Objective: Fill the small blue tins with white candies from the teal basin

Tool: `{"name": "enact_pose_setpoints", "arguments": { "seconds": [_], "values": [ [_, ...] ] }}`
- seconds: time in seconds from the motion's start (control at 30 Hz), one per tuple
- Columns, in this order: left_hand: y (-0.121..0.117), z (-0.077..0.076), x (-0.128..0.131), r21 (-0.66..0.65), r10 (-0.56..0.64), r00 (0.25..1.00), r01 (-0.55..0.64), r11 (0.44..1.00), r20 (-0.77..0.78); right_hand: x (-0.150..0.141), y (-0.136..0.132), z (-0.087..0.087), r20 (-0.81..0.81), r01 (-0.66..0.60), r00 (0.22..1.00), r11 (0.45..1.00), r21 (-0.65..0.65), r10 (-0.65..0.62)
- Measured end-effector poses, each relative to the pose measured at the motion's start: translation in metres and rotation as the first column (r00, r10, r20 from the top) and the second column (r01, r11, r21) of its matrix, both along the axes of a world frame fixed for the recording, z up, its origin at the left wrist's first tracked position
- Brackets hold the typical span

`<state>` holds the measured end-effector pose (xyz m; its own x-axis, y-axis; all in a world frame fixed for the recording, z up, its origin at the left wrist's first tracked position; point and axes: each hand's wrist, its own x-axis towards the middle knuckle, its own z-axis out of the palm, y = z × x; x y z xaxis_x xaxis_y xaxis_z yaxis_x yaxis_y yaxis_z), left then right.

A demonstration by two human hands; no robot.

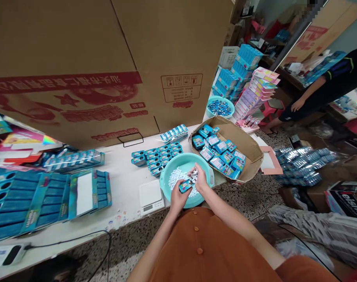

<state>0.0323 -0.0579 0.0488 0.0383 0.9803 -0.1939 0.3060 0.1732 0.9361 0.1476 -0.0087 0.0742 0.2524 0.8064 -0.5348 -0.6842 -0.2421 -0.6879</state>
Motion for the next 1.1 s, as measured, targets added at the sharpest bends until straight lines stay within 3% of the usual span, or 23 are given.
{"name": "enact_pose_setpoints", "arguments": {
  "seconds": [0.17, 0.37, 0.53, 0.77, 1.0, 1.1],
  "values": [
    [0.007, -0.005, -0.001, -0.024, 0.005, 0.999, -0.004, 1.0, 0.042, -0.001, 0.002, 0.004, 0.021, -0.012, 1.0, 0.998, 0.056, 0.011],
    [0.008, -0.006, -0.001, 0.042, -0.03, 0.998, 0.028, 0.999, 0.05, -0.001, 0.002, 0.004, 0.064, -0.024, 0.998, 0.998, 0.05, 0.02],
    [0.006, -0.007, 0.002, -0.025, 0.008, 0.996, -0.006, 1.0, 0.086, 0.0, 0.003, 0.008, 0.042, 0.001, 0.999, 0.999, 0.043, -0.003],
    [0.005, -0.002, 0.009, 0.004, -0.014, 0.989, 0.013, 1.0, 0.145, -0.001, -0.002, 0.007, 0.12, -0.03, 0.993, 0.996, 0.088, 0.02],
    [0.001, -0.009, 0.006, -0.067, 0.019, 0.988, -0.009, 0.998, 0.15, -0.002, -0.006, 0.005, 0.231, -0.058, 0.972, 0.996, 0.07, 0.04],
    [0.01, -0.009, 0.022, -0.066, 0.073, 0.988, -0.065, 0.996, 0.133, -0.007, -0.008, 0.007, 0.326, -0.117, 0.942, 0.988, 0.104, 0.077]
  ]
}}
